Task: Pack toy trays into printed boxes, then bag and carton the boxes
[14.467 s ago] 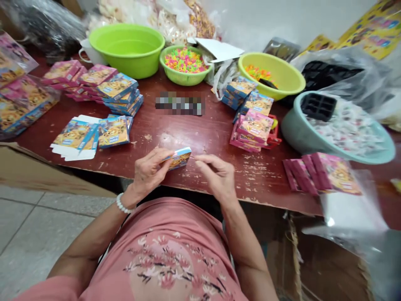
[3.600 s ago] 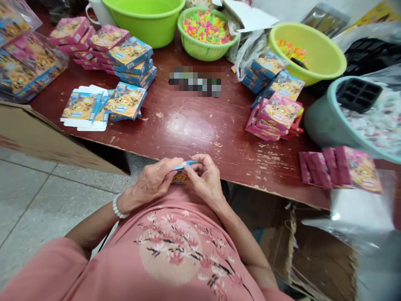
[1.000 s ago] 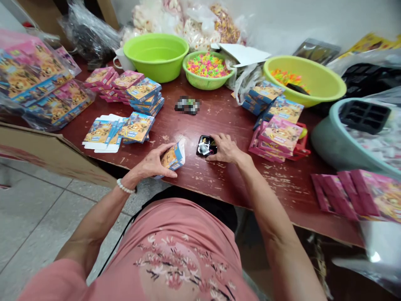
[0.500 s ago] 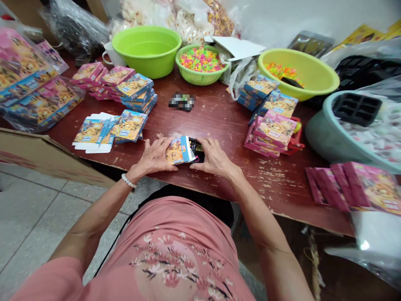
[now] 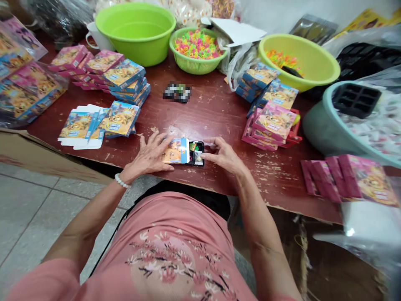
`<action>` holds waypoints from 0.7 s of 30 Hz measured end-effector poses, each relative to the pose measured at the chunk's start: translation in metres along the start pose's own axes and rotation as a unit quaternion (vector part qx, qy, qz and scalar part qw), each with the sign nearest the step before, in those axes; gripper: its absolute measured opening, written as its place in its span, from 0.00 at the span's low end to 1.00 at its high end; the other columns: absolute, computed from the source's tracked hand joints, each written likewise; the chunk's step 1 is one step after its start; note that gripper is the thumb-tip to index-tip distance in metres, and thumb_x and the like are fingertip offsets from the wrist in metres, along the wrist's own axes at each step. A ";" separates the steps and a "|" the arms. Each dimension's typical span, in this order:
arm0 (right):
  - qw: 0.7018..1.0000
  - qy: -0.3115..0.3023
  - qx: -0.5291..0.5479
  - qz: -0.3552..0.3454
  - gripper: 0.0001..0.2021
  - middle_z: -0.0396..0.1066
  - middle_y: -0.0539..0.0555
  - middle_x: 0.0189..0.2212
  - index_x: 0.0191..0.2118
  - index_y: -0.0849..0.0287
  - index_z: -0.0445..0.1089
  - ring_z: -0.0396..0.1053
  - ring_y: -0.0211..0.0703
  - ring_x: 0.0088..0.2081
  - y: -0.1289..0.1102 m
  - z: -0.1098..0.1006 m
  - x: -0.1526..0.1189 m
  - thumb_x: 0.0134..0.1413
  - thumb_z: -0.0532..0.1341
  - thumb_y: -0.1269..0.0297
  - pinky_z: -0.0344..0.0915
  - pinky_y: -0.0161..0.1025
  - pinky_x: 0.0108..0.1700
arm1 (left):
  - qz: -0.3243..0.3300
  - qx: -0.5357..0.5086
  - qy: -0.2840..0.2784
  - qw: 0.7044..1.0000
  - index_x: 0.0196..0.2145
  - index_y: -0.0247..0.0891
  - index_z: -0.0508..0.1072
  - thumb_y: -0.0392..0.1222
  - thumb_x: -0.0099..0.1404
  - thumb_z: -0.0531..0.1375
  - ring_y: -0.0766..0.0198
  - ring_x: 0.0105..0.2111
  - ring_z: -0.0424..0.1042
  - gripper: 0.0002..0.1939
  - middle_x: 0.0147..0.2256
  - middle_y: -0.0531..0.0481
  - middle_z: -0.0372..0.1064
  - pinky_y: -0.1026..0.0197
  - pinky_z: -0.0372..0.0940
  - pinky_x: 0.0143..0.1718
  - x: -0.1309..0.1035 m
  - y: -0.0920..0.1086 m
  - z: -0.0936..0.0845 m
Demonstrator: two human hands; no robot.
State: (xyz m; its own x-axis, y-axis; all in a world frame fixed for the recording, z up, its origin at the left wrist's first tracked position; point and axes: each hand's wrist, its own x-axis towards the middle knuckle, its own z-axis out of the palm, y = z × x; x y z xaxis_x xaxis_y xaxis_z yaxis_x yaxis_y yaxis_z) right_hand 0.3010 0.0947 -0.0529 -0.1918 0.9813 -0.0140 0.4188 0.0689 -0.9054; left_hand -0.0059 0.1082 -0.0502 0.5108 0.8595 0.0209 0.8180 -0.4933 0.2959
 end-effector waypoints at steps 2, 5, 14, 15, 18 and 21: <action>0.999 0.005 0.026 0.048 0.25 0.75 0.51 0.36 0.46 0.57 0.74 0.71 0.42 0.32 0.007 0.004 -0.002 0.45 0.73 0.48 0.68 0.41 0.35 | 0.000 0.001 0.005 1.000 0.75 0.48 0.53 0.61 0.53 0.76 0.25 0.73 0.45 0.60 0.74 0.34 0.51 0.13 0.36 0.66 -0.003 -0.001 0.003; 0.997 0.042 -0.013 0.064 0.16 0.73 0.48 0.30 0.36 0.58 0.75 0.67 0.39 0.29 0.010 0.016 -0.001 0.43 0.74 0.55 0.61 0.37 0.32 | 0.004 -0.008 -0.003 1.000 0.75 0.50 0.54 0.62 0.55 0.74 0.25 0.73 0.45 0.58 0.74 0.36 0.51 0.13 0.38 0.66 -0.005 -0.002 0.007; 0.990 -0.044 0.102 0.090 0.08 0.73 0.47 0.23 0.29 0.57 0.74 0.67 0.36 0.26 -0.007 0.048 0.010 0.42 0.70 0.60 0.62 0.35 0.31 | 0.032 -0.031 0.012 0.999 0.73 0.48 0.60 0.62 0.56 0.73 0.29 0.73 0.47 0.52 0.73 0.37 0.54 0.26 0.46 0.69 -0.002 -0.004 0.017; 0.978 -0.065 0.171 0.103 0.10 0.74 0.46 0.24 0.30 0.57 0.73 0.68 0.36 0.26 -0.009 0.053 0.009 0.40 0.70 0.61 0.65 0.35 0.31 | 0.037 -0.029 0.018 0.999 0.73 0.48 0.60 0.62 0.57 0.73 0.29 0.73 0.47 0.52 0.73 0.36 0.54 0.26 0.46 0.69 -0.003 -0.003 0.018; 0.920 -0.108 0.354 0.127 0.18 0.78 0.47 0.31 0.37 0.55 0.70 0.74 0.39 0.31 -0.015 0.067 0.006 0.36 0.71 0.65 0.73 0.36 0.36 | 0.047 -0.019 0.036 0.998 0.73 0.47 0.60 0.60 0.59 0.71 0.29 0.73 0.47 0.49 0.74 0.36 0.53 0.25 0.46 0.68 -0.010 0.003 0.019; 0.900 -0.106 0.406 0.117 0.24 0.79 0.48 0.36 0.46 0.54 0.68 0.76 0.39 0.33 -0.025 0.074 -0.003 0.39 0.71 0.66 0.75 0.36 0.36 | 0.046 -0.016 0.075 0.996 0.72 0.46 0.60 0.52 0.65 0.65 0.31 0.74 0.47 0.41 0.74 0.37 0.53 0.24 0.45 0.70 -0.021 0.011 0.019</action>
State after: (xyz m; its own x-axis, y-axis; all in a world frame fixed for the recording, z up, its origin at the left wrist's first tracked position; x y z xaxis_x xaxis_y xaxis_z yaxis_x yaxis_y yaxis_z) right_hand 0.2257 0.0769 -0.0618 -0.3837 0.8895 -0.2482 -0.3004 -0.3744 -0.8773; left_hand -0.0026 0.0818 -0.0650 0.5359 0.8224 0.1908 0.7592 -0.5683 0.3174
